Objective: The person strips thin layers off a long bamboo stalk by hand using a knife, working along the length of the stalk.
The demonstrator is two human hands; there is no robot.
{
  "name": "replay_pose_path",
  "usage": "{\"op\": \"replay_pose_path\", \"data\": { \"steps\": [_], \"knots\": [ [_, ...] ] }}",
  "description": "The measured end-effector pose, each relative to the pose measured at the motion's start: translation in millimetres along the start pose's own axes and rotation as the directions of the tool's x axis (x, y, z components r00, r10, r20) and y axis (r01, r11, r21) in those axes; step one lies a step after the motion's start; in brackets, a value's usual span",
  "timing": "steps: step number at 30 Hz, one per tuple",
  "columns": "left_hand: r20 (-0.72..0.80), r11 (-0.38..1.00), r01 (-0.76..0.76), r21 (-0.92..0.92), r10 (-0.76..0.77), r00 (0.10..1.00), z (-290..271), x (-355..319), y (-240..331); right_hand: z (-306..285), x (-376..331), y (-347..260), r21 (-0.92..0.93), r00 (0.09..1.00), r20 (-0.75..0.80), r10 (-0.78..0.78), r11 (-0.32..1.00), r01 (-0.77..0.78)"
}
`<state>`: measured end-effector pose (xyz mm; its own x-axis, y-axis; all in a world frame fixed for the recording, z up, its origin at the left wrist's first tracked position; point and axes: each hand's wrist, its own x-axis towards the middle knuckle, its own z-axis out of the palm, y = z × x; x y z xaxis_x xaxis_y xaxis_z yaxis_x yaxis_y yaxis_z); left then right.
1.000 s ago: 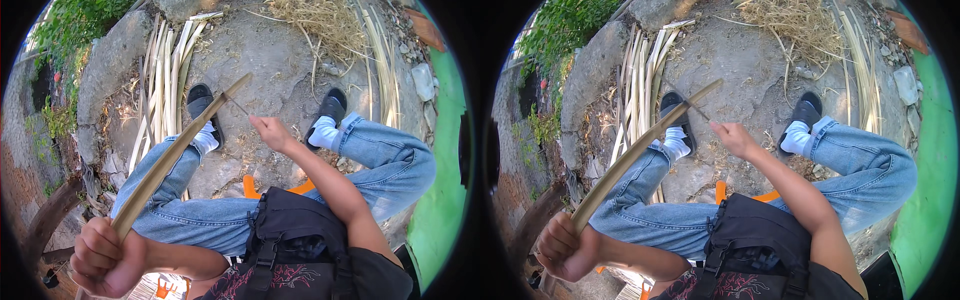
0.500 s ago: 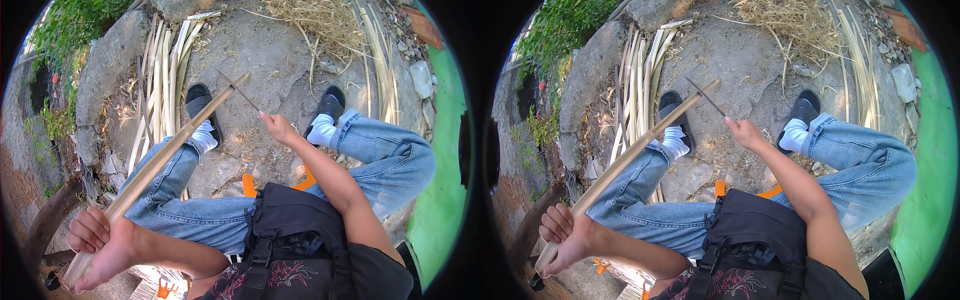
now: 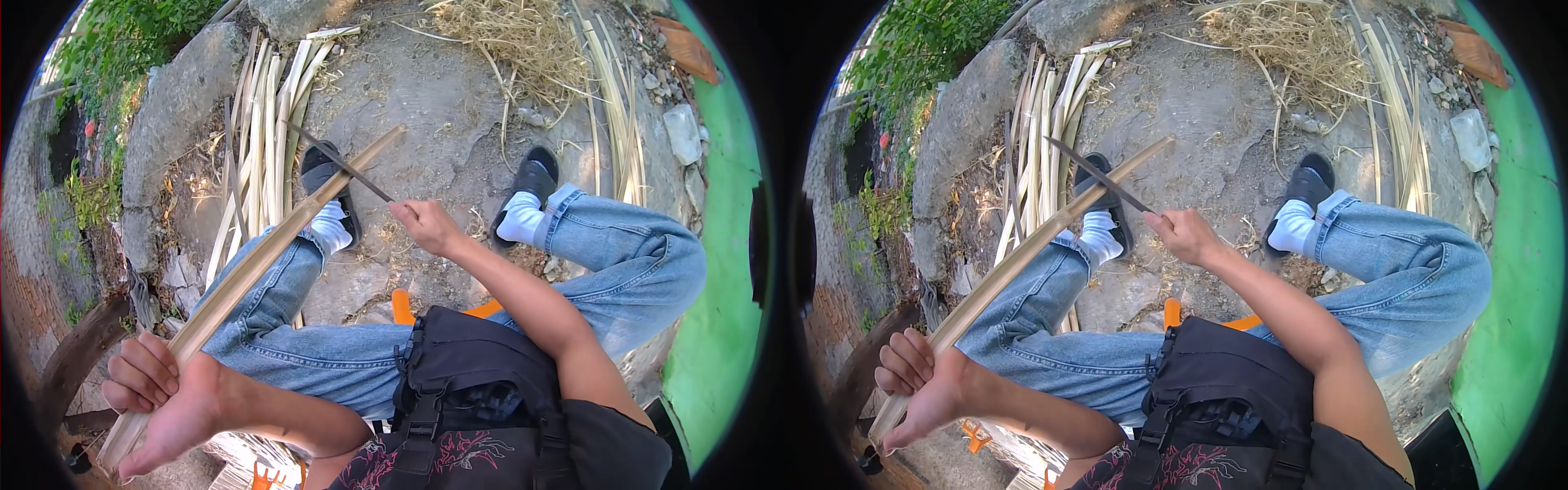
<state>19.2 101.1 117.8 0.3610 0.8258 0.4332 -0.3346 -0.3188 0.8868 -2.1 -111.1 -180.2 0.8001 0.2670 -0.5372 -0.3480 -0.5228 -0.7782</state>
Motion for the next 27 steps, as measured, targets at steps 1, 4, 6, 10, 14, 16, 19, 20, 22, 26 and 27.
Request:
{"op": "replay_pose_path", "data": {
  "steps": [1,4,6,10,14,16,19,20,22,26,27],
  "knots": [
    [-0.013,1.0,-0.015,0.006,0.015,1.0,-0.4,1.2,-1.1,2.8,0.1,7.6,0.012,0.999,0.005,-0.032,0.999,0.032],
    [-0.101,0.999,0.008,0.039,-0.004,0.995,0.0,4.5,-8.5,-15.7,14.2,71.2,0.028,0.989,-0.072,0.126,0.992,-0.124],
    [-0.121,0.999,-0.001,0.047,0.006,0.993,-1.2,5.2,-7.3,-19.1,15.8,67.4,0.045,0.946,-0.113,0.305,0.952,-0.302],
    [-0.109,0.998,-0.013,0.065,0.02,0.994,-1.3,7.9,-6.5,-4.0,14.9,29.3,0.024,0.996,-0.057,0.068,0.997,-0.067],
    [-0.042,1.0,0.002,0.023,-0.001,0.999,-5.9,13.9,-11.8,-20.9,21.0,84.8,0.034,0.941,-0.141,0.307,0.952,-0.305],
    [0.285,0.953,0.12,-0.279,-0.037,0.958,-18.0,16.1,-8.2,-20.7,22.8,93.4,0.027,0.937,-0.148,0.317,0.948,-0.317],
    [0.488,0.88,0.243,-0.407,-0.015,0.873,-18.8,17.2,-6.5,-9.7,30.9,96.8,-0.05,0.943,-0.218,0.251,0.962,-0.267],
    [0.481,0.884,0.229,-0.408,-0.005,0.877,-19.3,17.9,-7.1,-9.6,32.4,99.0,-0.007,0.93,-0.221,0.295,0.953,-0.304],
    [0.35,0.893,0.213,-0.396,-0.068,0.934,-20.0,18.4,-9.6,-11.4,35.2,102.9,0.033,0.921,-0.217,0.325,0.945,-0.326],
    [0.285,0.906,0.192,-0.377,-0.084,0.955,-21.2,20.0,-8.5,-17.1,36.6,81.4,0.199,0.892,-0.143,0.428,0.896,-0.398],
    [0.274,0.906,0.176,-0.386,-0.07,0.959,-18.4,18.8,-7.8,-19.5,34.0,72.1,0.256,0.886,-0.135,0.443,0.88,-0.4]
  ]
}}
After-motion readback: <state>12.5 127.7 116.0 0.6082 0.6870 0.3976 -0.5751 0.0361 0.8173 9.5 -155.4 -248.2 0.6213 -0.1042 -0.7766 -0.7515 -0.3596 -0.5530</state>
